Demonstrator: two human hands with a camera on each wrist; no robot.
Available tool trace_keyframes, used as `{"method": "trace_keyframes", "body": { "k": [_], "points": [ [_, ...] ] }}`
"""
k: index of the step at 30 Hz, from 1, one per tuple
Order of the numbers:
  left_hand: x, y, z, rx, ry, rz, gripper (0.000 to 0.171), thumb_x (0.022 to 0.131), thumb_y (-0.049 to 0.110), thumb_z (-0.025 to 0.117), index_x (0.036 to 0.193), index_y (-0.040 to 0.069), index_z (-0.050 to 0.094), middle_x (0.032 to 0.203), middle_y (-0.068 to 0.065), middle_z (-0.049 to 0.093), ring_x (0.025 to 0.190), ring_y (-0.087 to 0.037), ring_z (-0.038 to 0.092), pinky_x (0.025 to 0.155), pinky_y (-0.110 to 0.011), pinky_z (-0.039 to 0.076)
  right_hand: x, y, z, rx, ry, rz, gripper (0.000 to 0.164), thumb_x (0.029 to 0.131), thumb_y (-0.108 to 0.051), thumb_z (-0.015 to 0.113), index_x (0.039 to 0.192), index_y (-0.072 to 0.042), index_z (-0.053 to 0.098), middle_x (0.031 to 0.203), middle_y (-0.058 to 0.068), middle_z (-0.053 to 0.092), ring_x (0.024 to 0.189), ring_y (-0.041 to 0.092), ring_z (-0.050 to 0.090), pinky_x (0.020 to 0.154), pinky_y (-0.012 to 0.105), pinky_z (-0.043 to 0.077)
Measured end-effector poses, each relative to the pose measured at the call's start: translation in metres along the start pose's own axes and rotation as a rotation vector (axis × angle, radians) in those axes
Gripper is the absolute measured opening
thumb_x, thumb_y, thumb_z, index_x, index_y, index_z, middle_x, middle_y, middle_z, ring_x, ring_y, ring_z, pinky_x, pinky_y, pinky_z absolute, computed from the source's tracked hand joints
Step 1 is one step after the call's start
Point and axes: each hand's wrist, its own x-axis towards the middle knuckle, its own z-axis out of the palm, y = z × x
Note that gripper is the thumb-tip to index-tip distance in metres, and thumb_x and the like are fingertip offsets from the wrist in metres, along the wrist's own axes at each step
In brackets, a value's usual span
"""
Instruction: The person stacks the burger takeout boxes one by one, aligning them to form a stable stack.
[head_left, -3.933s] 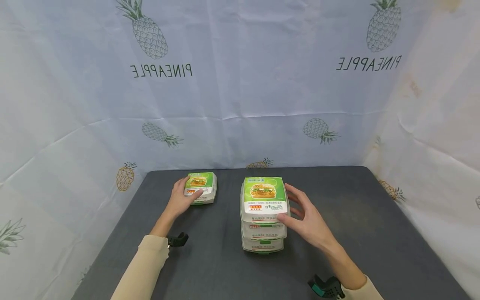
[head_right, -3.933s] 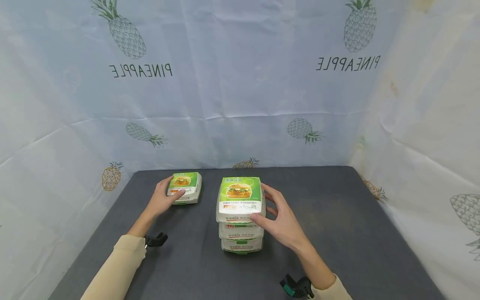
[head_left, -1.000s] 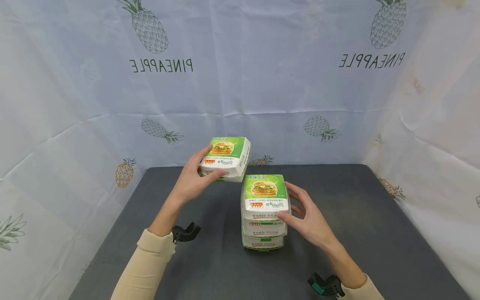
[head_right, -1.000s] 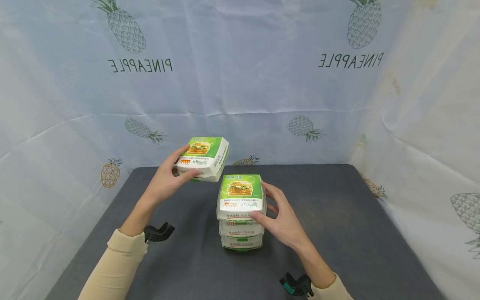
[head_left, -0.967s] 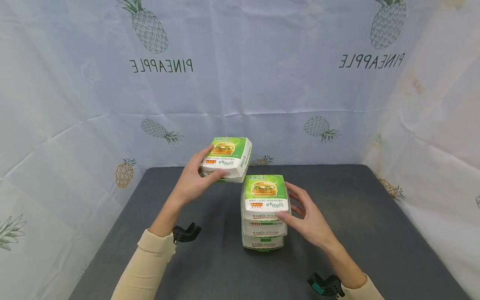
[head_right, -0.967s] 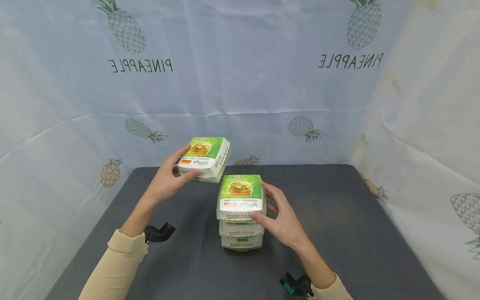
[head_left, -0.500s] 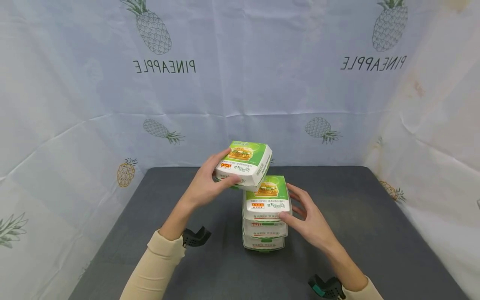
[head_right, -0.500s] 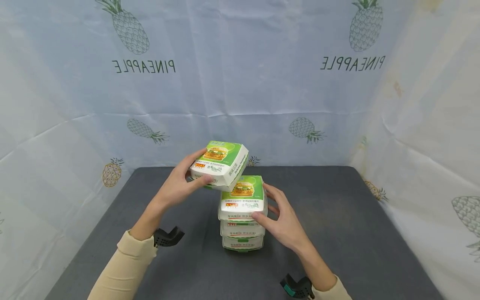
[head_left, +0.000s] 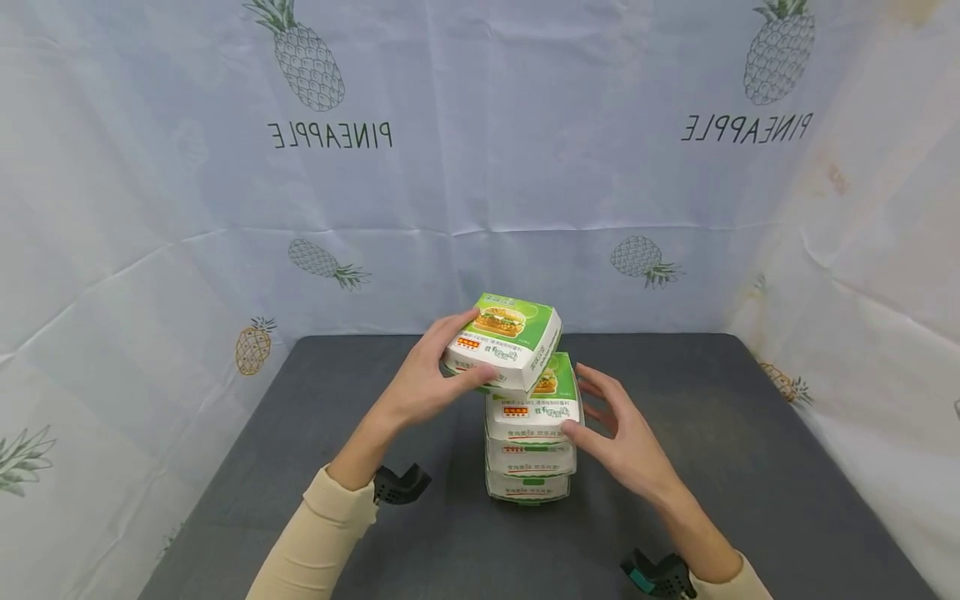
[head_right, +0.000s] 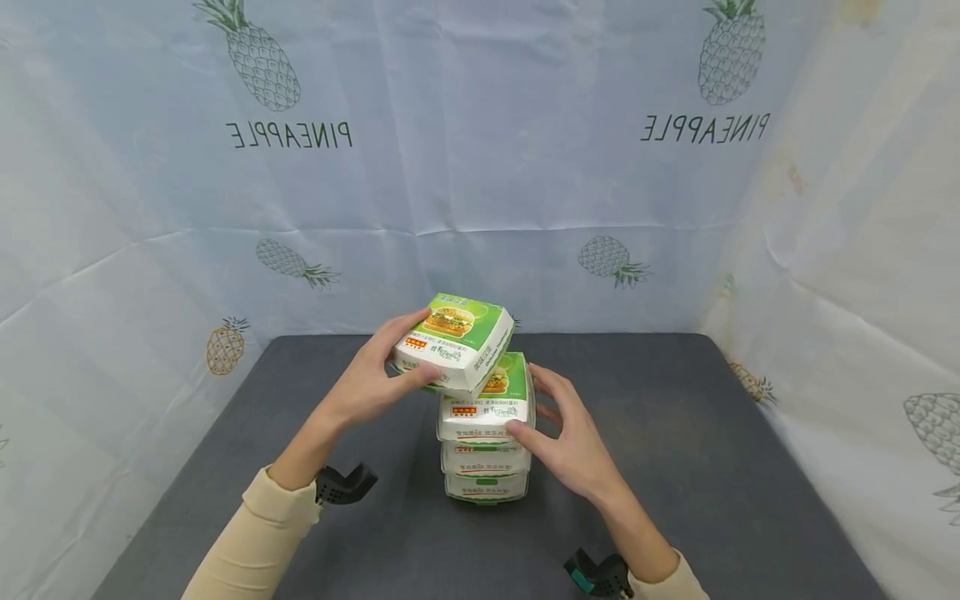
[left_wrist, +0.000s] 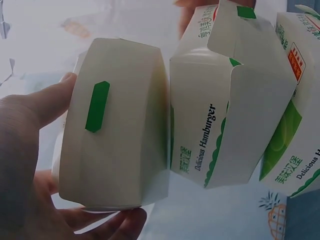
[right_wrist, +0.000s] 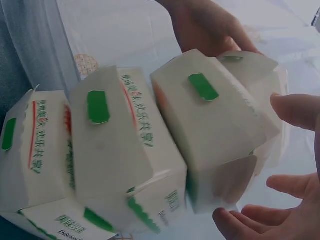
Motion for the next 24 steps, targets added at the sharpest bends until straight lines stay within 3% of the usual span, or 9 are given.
{"method": "trace_keyframes", "body": {
  "k": [8, 17, 24],
  "points": [
    [-0.001, 0.003, 0.006, 0.018, 0.004, 0.018, 0.084, 0.088, 0.053, 0.075, 0.159, 0.025, 0.038, 0.156, -0.003, 0.038, 0.132, -0.025, 0.044, 0.101, -0.053, 0.041, 0.012, -0.026, -0.001, -0.053, 0.093, -0.083, 0.074, 0.093, -0.013, 0.076, 0.157, -0.018, 0.039, 0.157, 0.006, 0.036, 0.144, 0.033, 0.039, 0.113, 0.046, 0.037],
    [-0.002, 0.007, 0.01, 0.029, 0.015, 0.05, 0.088, 0.087, 0.062, 0.072, 0.159, 0.023, 0.039, 0.156, -0.005, 0.038, 0.135, -0.025, 0.042, 0.101, -0.053, 0.041, 0.026, -0.048, 0.008, -0.026, 0.088, -0.167, 0.075, 0.091, -0.011, 0.077, 0.156, -0.017, 0.04, 0.155, 0.004, 0.036, 0.144, 0.024, 0.035, 0.113, 0.047, 0.037],
    [-0.003, 0.013, 0.015, 0.038, 0.04, 0.06, 0.082, 0.088, 0.044, 0.078, 0.158, 0.021, 0.04, 0.154, -0.006, 0.04, 0.135, -0.026, 0.042, 0.1, -0.053, 0.042, 0.028, -0.051, 0.011, -0.015, 0.079, -0.159, 0.075, 0.092, -0.01, 0.076, 0.157, -0.012, 0.038, 0.156, 0.007, 0.034, 0.141, 0.026, 0.037, 0.111, 0.053, 0.039]
  ]
}}
